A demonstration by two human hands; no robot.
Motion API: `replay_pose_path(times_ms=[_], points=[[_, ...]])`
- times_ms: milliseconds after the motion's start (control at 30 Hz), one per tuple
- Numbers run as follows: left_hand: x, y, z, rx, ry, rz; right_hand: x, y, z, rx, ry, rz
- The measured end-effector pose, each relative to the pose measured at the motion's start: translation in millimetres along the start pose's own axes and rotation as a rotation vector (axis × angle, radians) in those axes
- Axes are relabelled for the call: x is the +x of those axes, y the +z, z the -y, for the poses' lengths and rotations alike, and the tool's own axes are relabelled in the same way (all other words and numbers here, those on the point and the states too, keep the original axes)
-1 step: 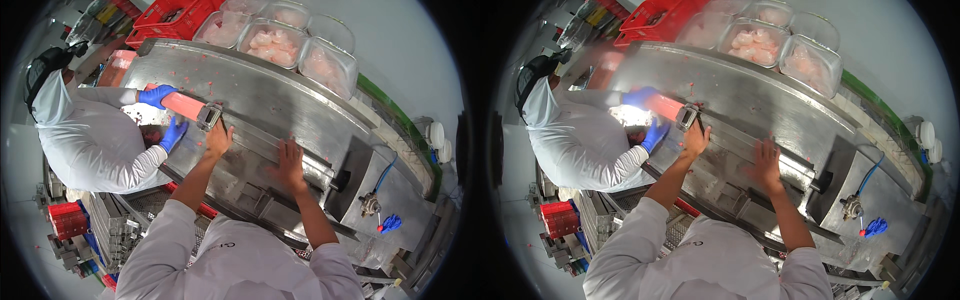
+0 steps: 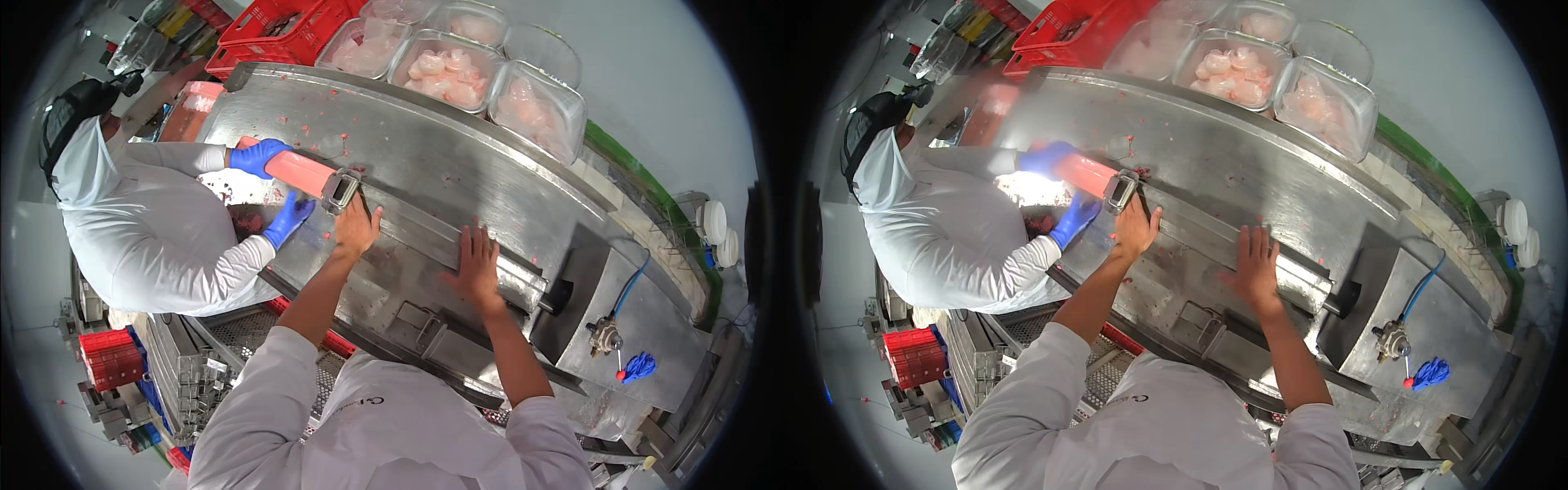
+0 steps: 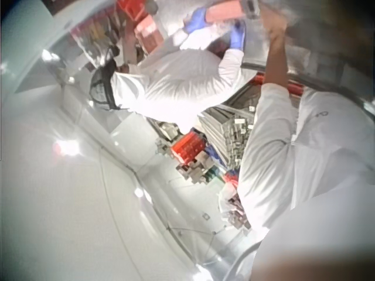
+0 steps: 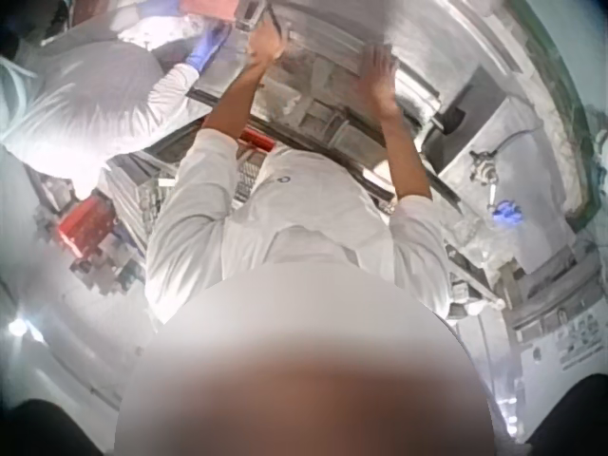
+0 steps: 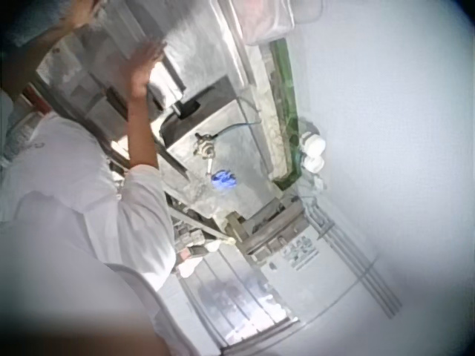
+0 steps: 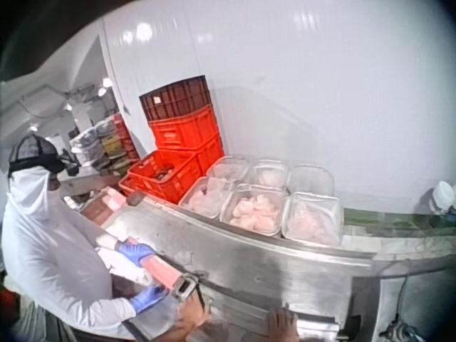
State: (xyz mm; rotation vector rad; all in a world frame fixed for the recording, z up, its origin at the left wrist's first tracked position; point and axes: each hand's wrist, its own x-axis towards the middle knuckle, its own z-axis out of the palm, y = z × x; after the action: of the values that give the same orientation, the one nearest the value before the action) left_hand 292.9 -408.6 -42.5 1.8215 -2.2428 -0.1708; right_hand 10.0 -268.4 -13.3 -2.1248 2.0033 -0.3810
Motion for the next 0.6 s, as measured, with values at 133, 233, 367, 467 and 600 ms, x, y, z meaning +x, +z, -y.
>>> replay_pose_path(times_ms=[133, 233, 367, 467, 600], points=[[12.3, -12.4, -8.0, 0.069, -0.001, 0.012, 4.1, 20.8, -11.6, 0.044, 0.092, 0.088], [14.3, -17.7, -3.7, 0.074, -0.035, 0.066, 8.4, 25.8, -2.0, 0.013, 0.133, 0.061], [25.0, -42.9, -7.4, 0.097, -0.077, 0.104, 5.7, 32.4, -3.4, -0.009, 0.126, -0.017], [48.4, -64.7, 13.8, -0.089, -0.201, 0.087, 5.2, 30.4, 0.4, -0.057, 0.127, -0.022], [88.2, -92.8, 86.6, -0.366, -0.256, -0.08, 8.4, 24.6, 8.2, -0.031, 0.07, -0.023]])
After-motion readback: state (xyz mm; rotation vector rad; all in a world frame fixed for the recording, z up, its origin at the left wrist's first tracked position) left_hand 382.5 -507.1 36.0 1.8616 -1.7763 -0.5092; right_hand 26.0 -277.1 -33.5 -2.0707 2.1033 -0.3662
